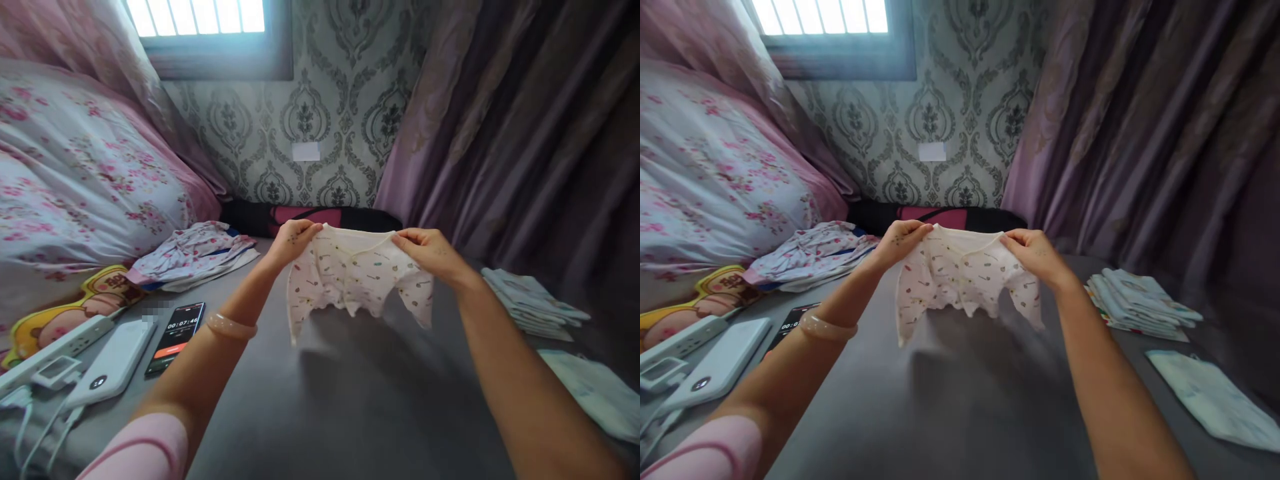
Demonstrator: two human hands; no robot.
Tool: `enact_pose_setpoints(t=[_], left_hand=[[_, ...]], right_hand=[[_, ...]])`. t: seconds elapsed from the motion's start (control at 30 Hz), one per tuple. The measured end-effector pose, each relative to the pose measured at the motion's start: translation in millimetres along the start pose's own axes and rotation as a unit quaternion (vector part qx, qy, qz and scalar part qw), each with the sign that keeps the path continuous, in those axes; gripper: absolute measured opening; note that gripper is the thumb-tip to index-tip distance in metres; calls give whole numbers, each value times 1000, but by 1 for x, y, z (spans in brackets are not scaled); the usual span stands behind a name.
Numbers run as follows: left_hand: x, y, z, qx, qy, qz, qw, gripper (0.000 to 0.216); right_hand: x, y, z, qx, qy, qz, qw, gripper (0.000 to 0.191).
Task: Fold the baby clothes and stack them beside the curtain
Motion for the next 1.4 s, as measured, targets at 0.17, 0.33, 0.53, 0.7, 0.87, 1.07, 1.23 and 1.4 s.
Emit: enact_pose_setpoints(t=[0.17, 0.33, 0.53, 0.7, 0.87, 1.07, 1.23, 1.4], left_hand=[[-2, -1, -3, -47, 46, 23, 998, 41], [-8, 1, -9, -95, 105, 36, 989, 39], [-31, 17, 17, 71, 232, 82, 967, 42], [-31, 9, 22, 70, 34, 28, 997, 41], [-33, 9, 7, 57, 129, 39, 989, 41], [-23, 20, 4, 160, 206, 120, 958, 41], [-22, 16, -2, 120, 211, 101, 965, 43], [-23, 5, -7, 49, 89, 19, 995, 41]], right_hand=[[2, -7, 5, -69, 76, 39, 994, 40], [19, 1, 8, -98, 112, 66, 987, 40], [30, 29, 26, 70, -32, -48, 996, 47], [16, 17, 23, 9, 102, -13, 995, 37], [15, 18, 12, 34, 79, -15, 996, 41], [12, 26, 22, 83, 5, -74, 994, 45], [5, 21, 20, 70, -27, -77, 994, 45], [-11, 6, 22, 34, -6, -37, 999, 46]])
Point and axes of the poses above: each hand's wrist, its own y-axis away from the middle knuckle, its own z-axis out of the back of the hand, x = y × z, the point moved 4 cm from there along -y, towards the middle knuckle, and after that the axes turned 6 degrees about -z, right-handed, at the moved point
